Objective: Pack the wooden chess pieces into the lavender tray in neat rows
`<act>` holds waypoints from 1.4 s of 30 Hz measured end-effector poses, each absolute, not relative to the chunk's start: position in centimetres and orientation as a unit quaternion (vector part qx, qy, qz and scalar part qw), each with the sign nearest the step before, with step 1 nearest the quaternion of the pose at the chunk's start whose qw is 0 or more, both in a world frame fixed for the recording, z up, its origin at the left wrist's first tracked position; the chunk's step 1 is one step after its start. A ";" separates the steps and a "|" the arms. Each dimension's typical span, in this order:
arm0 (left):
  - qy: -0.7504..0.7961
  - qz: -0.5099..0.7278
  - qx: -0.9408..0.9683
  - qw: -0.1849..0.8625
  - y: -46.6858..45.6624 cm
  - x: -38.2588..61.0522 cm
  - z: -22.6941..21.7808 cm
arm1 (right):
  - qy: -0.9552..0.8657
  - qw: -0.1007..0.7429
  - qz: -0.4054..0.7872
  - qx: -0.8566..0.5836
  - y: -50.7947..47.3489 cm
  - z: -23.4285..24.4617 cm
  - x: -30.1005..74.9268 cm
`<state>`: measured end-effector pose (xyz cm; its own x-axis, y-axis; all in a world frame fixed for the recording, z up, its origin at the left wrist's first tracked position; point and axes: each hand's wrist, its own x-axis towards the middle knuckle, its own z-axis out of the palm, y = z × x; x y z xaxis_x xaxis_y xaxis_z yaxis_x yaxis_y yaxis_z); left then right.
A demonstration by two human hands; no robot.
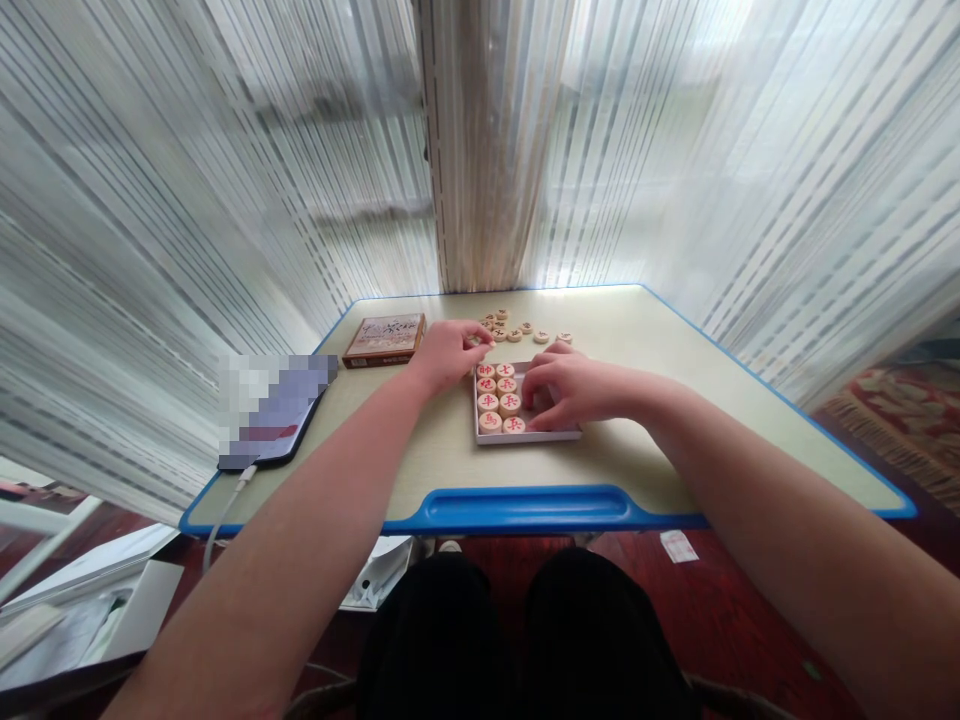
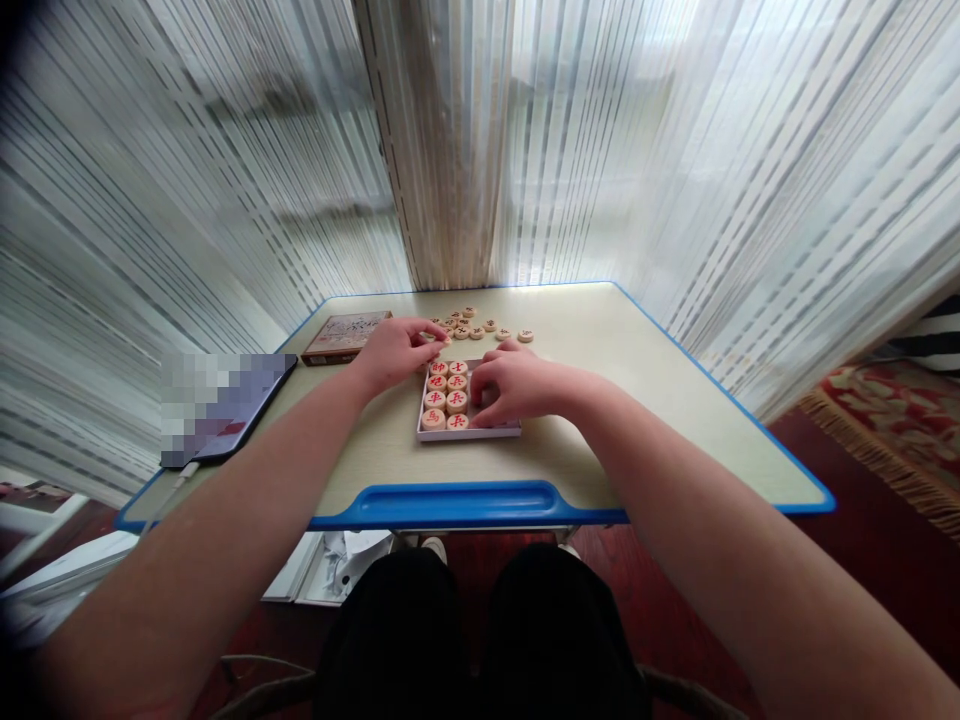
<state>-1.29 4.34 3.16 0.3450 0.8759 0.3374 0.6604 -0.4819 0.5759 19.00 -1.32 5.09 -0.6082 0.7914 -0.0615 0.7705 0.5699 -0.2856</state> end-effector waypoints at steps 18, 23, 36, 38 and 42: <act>0.366 0.404 0.725 0.421 3.6 -1.0 3.7 | -0.856 0.179 0.159 -0.458 -1.7 6.0 19.1; 0.325 0.386 0.704 0.499 2.9 -0.9 4.2 | -0.804 0.350 0.097 -0.471 -0.7 4.9 19.0; 0.319 0.376 0.683 0.539 2.8 -0.8 4.3 | -0.811 0.400 0.170 -0.391 -0.2 4.1 18.7; 0.314 0.372 0.683 0.545 2.7 -0.9 4.4 | -0.807 0.410 0.183 -0.382 -0.3 4.3 18.7; 0.312 0.351 0.685 0.558 2.8 -1.2 4.6 | -0.807 0.385 0.206 -0.398 -1.0 5.2 19.0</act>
<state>-1.20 2.76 4.60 0.5591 0.8183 0.1333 0.0349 -0.1839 0.9823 18.98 -1.04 5.22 -0.3859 0.8010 0.4577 0.4833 0.5982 -0.6392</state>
